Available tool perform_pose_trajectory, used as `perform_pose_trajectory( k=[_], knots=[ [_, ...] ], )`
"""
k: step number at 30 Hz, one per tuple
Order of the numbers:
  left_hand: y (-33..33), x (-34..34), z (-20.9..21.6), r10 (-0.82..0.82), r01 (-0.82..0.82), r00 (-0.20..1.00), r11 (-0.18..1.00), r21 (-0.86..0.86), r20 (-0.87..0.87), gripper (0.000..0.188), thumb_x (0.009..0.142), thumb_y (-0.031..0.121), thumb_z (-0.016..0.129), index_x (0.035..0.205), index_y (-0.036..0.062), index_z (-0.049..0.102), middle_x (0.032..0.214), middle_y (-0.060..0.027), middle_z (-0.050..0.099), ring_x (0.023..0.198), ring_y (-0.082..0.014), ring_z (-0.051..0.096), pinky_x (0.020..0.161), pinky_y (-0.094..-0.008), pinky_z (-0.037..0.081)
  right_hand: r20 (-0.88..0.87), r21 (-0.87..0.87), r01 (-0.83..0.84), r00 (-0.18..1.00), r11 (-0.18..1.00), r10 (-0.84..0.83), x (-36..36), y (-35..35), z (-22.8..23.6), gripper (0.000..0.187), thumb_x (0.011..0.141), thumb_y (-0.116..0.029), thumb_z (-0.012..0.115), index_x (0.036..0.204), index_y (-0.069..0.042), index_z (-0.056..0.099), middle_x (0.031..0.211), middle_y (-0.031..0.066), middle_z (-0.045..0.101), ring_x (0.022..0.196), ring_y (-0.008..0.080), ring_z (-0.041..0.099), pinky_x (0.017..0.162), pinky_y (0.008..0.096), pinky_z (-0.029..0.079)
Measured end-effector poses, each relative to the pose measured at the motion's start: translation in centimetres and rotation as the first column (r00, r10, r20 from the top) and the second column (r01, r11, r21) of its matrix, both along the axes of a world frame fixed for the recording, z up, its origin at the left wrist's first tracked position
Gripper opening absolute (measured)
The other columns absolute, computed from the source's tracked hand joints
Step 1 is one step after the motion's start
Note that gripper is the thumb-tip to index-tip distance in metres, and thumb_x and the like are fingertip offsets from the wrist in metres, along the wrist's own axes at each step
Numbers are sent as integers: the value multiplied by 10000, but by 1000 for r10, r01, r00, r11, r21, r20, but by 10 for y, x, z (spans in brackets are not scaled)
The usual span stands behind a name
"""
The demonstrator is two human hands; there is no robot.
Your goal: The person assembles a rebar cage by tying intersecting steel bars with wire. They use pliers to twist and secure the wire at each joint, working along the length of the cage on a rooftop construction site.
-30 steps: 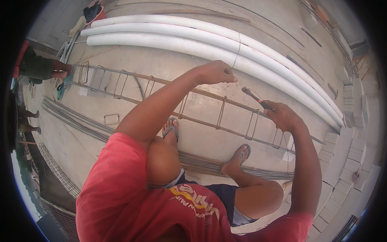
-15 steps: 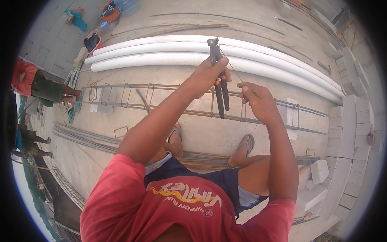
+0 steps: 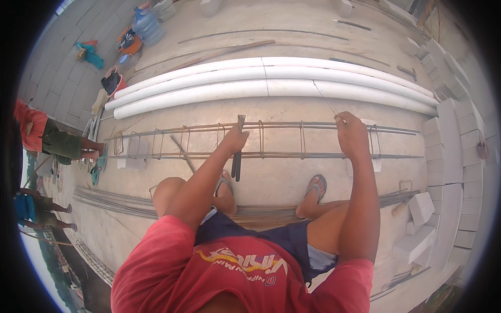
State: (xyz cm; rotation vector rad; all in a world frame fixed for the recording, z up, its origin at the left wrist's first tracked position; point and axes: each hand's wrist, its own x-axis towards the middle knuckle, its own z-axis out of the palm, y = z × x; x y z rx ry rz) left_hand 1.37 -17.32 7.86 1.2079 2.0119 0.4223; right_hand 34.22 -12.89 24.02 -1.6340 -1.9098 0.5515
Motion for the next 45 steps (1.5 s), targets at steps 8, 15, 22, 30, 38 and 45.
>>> perform_pose_trajectory(
  k=[8,15,22,30,38,45],
  knots=[
    [-2,2,-26,62,-27,952,993,119,-300,552,787,446,703,1058,-14,564,989,-209,659,972,-358,654,818,-471,524,-65,-302,-100,994,948,85,16,-23,-37,305,859,-220,566,995,28,680,813,195,669,712,276,629,712,389,493],
    [-2,5,-37,98,-82,973,993,84,-208,398,781,279,612,1044,-19,595,1018,-227,663,962,-374,655,844,-459,517,-118,-699,-134,990,702,72,43,-73,-93,271,823,-177,579,984,14,685,727,112,657,570,170,582,490,310,437],
    [13,15,-49,238,-231,967,969,85,-93,422,796,275,632,1097,-16,584,1005,-224,650,994,-381,630,850,-478,500,-202,-771,43,930,636,-308,45,-101,-186,247,886,-150,562,1098,-64,656,655,15,553,475,98,456,395,257,335],
    [12,63,-20,63,179,923,803,568,-380,379,814,208,658,1138,18,608,1024,-169,615,1040,-344,571,825,-460,486,-529,-764,60,512,642,-677,1,-100,-238,276,919,-101,538,1184,-91,616,674,-21,499,450,53,409,352,200,292],
    [32,147,-6,-506,484,863,825,290,0,511,857,281,641,1294,35,548,936,-130,681,891,-291,649,809,-389,502,-694,-709,-67,246,702,-677,-21,-74,-246,310,882,-65,518,1179,-27,598,678,-30,472,454,41,379,353,203,259],
    [47,187,-20,-396,400,916,881,253,-68,331,830,278,662,1087,74,622,852,-181,683,885,-360,652,785,-438,504,-693,-712,-100,263,695,-671,-19,-62,-248,181,904,-87,547,1066,-38,611,678,-9,485,486,60,433,365,207,293]
  ],
)
